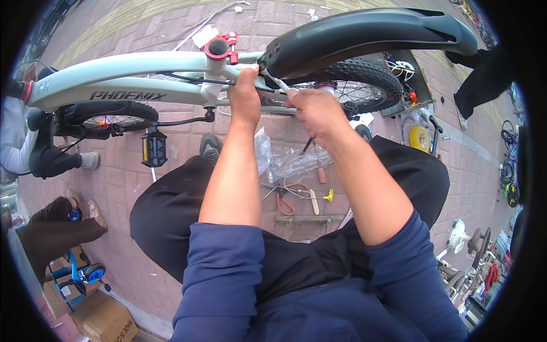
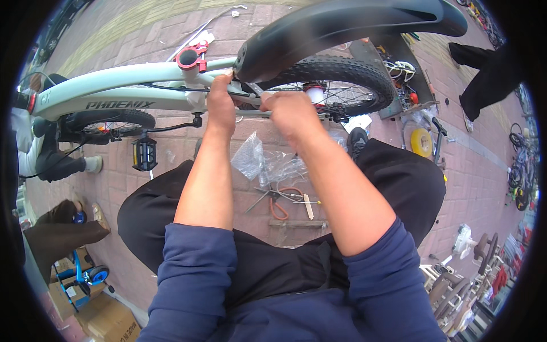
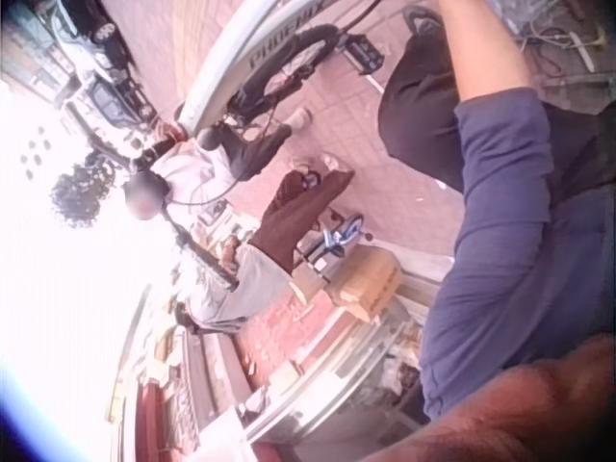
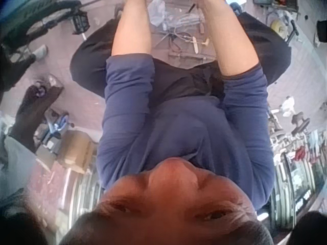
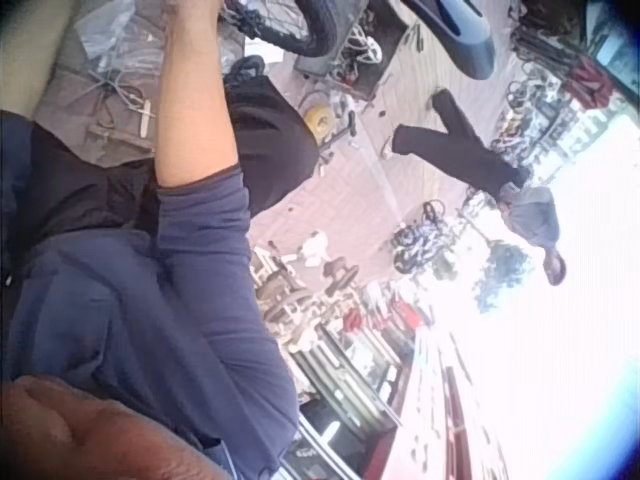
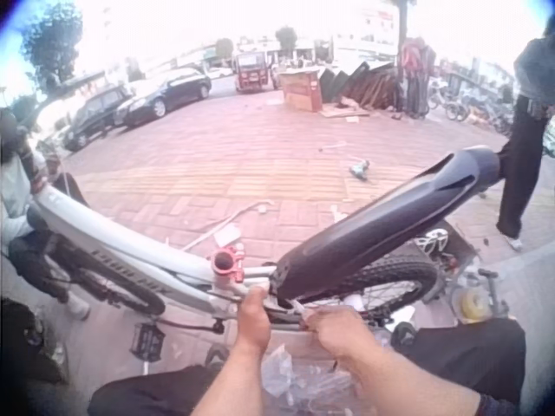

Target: The person is assembling a bicycle by attaching the seat post and saddle. They use a wrench to tighten the seat post clamp and then place the saddle onto the post.

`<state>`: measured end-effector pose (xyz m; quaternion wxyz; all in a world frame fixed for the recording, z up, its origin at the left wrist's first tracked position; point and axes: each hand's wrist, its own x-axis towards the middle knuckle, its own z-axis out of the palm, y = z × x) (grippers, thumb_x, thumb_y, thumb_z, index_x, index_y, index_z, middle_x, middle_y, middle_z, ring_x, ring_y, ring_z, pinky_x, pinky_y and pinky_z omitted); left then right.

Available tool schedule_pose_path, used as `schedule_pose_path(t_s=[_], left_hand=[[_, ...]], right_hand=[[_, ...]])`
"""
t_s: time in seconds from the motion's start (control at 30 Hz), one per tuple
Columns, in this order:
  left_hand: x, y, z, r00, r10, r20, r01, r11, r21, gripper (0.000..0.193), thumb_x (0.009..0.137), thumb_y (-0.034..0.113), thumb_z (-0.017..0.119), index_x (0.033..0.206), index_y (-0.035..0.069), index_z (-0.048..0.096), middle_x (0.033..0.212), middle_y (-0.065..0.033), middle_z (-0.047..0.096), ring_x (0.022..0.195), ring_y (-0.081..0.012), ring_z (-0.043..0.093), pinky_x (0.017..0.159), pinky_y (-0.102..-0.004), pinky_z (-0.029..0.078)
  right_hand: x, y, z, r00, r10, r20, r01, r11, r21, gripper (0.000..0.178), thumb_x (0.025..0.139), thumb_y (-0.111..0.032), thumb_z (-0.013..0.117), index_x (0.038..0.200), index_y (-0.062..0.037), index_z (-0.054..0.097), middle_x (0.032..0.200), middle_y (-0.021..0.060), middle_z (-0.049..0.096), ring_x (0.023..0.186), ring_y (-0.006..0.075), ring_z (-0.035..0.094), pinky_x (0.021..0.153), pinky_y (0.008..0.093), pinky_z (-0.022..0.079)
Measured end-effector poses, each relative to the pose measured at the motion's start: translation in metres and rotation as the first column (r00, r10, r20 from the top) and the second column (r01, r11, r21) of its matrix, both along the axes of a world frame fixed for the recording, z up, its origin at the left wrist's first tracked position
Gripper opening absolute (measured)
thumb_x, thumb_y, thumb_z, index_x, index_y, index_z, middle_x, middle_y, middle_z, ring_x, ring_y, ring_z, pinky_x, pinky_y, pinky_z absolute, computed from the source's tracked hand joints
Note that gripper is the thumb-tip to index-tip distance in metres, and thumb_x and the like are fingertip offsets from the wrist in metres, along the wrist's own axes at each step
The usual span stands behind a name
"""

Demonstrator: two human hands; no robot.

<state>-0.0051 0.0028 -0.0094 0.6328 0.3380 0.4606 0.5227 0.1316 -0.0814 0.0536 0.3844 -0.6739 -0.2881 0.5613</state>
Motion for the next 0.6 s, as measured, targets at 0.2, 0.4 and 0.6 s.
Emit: schedule_pose_path(t_s=[0.2,0.4,0.6], left_hand=[[-0.006,0.005,-0.017,0.959,-0.004,-0.285,0.086,0.957,0.276,0.035,0.101,0.031,0.049,0.096,0.001,0.066,0.089,-0.0064,0.063,0.089,-0.0139,0.056,0.084,-0.0351,0.045],[0.002,0.0,0.0,0.996,0.043,-0.083,-0.025,0.978,0.205,0.029,0.089,0.033,0.063,0.088,0.003,0.064,0.082,0.001,0.056,0.079,-0.011,0.05,0.071,-0.0321,0.043],[0.007,-0.004,0.007,0.994,0.08,-0.076,-0.063,0.976,0.208,0.034,0.088,0.033,0.061,0.089,-0.001,0.062,0.084,-0.0063,0.063,0.081,-0.0163,0.055,0.074,-0.037,0.046]], right_hand=[[0.021,0.022,-0.025,0.923,-0.011,0.385,-0.077,0.974,0.213,0.035,0.092,-0.032,0.068,0.085,0.002,0.072,0.065,0.0039,0.053,0.056,0.0118,0.039,0.05,0.0322,0.028],[-0.041,-0.011,0.014,0.846,-0.133,-0.516,0.048,0.984,-0.174,0.027,0.104,-0.033,0.052,0.094,-0.009,0.057,0.061,-0.005,0.041,0.047,0.0052,0.033,0.041,0.0223,0.027],[-0.028,-0.02,0.002,0.881,-0.097,-0.463,0.083,0.995,-0.049,0.026,0.105,-0.032,0.05,0.095,-0.0082,0.057,0.059,-0.0061,0.038,0.042,0.0047,0.028,0.038,0.0226,0.021]])
